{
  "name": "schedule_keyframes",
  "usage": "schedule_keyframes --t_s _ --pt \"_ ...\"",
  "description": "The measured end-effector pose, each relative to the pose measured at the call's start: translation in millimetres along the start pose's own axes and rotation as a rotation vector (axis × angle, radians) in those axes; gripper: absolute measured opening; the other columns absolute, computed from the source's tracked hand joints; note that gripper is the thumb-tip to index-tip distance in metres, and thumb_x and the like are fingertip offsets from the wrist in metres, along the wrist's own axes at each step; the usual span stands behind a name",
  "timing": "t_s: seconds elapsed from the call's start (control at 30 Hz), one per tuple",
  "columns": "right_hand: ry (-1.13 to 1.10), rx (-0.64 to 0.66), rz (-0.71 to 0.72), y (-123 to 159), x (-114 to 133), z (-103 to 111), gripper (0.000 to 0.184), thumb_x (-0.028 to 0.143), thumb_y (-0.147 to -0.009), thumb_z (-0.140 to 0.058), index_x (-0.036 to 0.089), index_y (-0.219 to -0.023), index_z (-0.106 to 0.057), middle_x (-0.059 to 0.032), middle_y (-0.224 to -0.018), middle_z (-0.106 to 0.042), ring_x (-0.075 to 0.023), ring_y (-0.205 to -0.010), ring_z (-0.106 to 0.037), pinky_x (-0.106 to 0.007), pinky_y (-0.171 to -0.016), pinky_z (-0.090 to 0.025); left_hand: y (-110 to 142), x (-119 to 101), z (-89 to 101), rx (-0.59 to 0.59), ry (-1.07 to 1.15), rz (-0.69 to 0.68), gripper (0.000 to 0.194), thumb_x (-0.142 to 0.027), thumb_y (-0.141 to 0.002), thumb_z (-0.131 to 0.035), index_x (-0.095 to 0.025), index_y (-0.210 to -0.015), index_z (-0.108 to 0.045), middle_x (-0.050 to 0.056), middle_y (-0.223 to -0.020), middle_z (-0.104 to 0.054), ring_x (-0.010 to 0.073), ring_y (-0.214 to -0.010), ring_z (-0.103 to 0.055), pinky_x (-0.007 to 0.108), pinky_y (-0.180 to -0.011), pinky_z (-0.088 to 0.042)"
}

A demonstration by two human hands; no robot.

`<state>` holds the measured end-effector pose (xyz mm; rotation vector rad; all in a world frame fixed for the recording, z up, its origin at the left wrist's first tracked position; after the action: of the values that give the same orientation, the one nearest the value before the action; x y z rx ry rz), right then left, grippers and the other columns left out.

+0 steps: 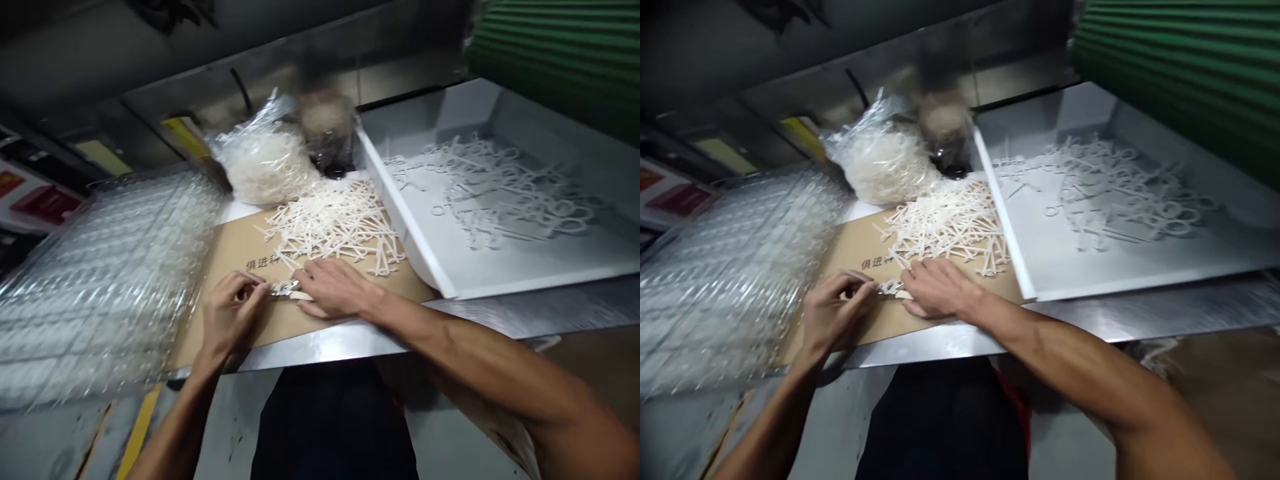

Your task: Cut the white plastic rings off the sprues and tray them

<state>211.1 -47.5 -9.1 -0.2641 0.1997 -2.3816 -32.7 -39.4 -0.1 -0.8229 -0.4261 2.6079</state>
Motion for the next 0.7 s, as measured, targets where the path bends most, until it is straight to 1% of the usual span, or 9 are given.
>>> schedule_keyframes --t_s 0.13,0.2,0.3,0.4,0.47,0.5,0.6,0.7 --pt "0.055 0.006 -0.025 -1 1 -3 0.040 0.045 -0.103 -0.052 0.013 -0.126 -0.061 -0.0162 -0.117 -0.069 -0.0335 -0.101 -0.068 -0.042 -0.077 -0.051 4 -3 -7.2 -0.113 0.049 0.036 0.016 -0.027 -0.093 -0.072 -0.018 -0.080 -0.071 0.000 -0.083 -0.070 0.0122 -0.071 -0.057 0.028 -0.069 -0.045" --pt "0.087 0.011 -0.030 -2 2 -4 0.039 0.044 -0.104 -0.051 0.013 -0.126 -0.062 -0.0159 -0.115 -0.069 -0.0327 -0.102 -0.067 -0.041 -0.080 -0.049 3 0 -10.1 -0.124 0.026 0.041 0.018 -0.026 -0.093 -0.072 -0.017 -0.078 -0.069 0.000 -0.079 -0.067 0.0123 -0.069 -0.056 0.028 -0.068 -0.043" --pt "0.140 0.018 -0.027 -1 2 -6 0.040 0.043 -0.105 -0.049 0.012 -0.127 -0.062 -0.0158 -0.113 -0.069 -0.0317 -0.101 -0.065 -0.041 -0.082 -0.046 5 5 -15.8 -0.071 0.010 0.051 0.016 -0.024 -0.095 -0.070 -0.017 -0.080 -0.067 0.000 -0.079 -0.064 0.0129 -0.071 -0.057 0.029 -0.069 -0.043" --pt "0.184 0.022 -0.001 0 3 -6 0.043 0.043 -0.105 -0.047 0.012 -0.131 -0.062 -0.0149 -0.109 -0.068 -0.0307 -0.098 -0.064 -0.040 -0.082 -0.044 9 7 -18.6 -0.025 0.044 0.045 0.012 -0.023 -0.097 -0.066 -0.017 -0.086 -0.066 0.002 -0.087 -0.066 0.0154 -0.082 -0.062 0.030 -0.076 -0.047" --pt "0.213 0.002 0.018 1 4 -6 0.044 0.043 -0.105 -0.048 0.012 -0.131 -0.063 -0.0132 -0.104 -0.067 -0.0295 -0.093 -0.063 -0.040 -0.080 -0.043 13 7 -16.2 -0.004 0.040 0.041 0.009 -0.025 -0.098 -0.065 -0.018 -0.094 -0.067 0.003 -0.095 -0.066 0.0180 -0.091 -0.063 0.033 -0.083 -0.049" --pt "0.224 -0.012 0.027 2 4 -6 0.043 0.042 -0.104 -0.049 0.012 -0.131 -0.063 -0.0122 -0.103 -0.067 -0.0288 -0.091 -0.062 -0.039 -0.080 -0.043 16 7 -13.7 0.005 0.026 0.045 0.010 -0.027 -0.099 -0.064 -0.017 -0.099 -0.067 0.004 -0.099 -0.066 0.0193 -0.095 -0.064 0.034 -0.086 -0.050" --pt "0.234 -0.049 0.055 2 5 -5 0.042 0.041 -0.102 -0.052 0.012 -0.130 -0.065 -0.0106 -0.099 -0.067 -0.0280 -0.088 -0.061 -0.039 -0.079 -0.043 27 9 -5.2 0.046 -0.051 0.071 0.025 -0.035 -0.098 -0.066 -0.017 -0.115 -0.067 0.008 -0.112 -0.065 0.0236 -0.106 -0.063 0.039 -0.094 -0.051" --pt "0.240 -0.078 0.074 3 6 -6 0.043 0.042 -0.102 -0.053 0.011 -0.130 -0.066 -0.0117 -0.100 -0.068 -0.0280 -0.087 -0.061 -0.039 -0.079 -0.043 39 12 -0.4 0.094 -0.100 0.081 0.033 -0.037 -0.097 -0.068 -0.018 -0.124 -0.066 0.010 -0.118 -0.063 0.0260 -0.111 -0.061 0.041 -0.098 -0.051"
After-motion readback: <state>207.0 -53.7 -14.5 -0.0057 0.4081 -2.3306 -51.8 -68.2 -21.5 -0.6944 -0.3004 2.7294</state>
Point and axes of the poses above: each hand's wrist, its own y-axis away from the middle knuckle, its own z-axis out of the back of the hand, x = y × z, the point moved 1 cm from there along -y, towards the middle knuckle
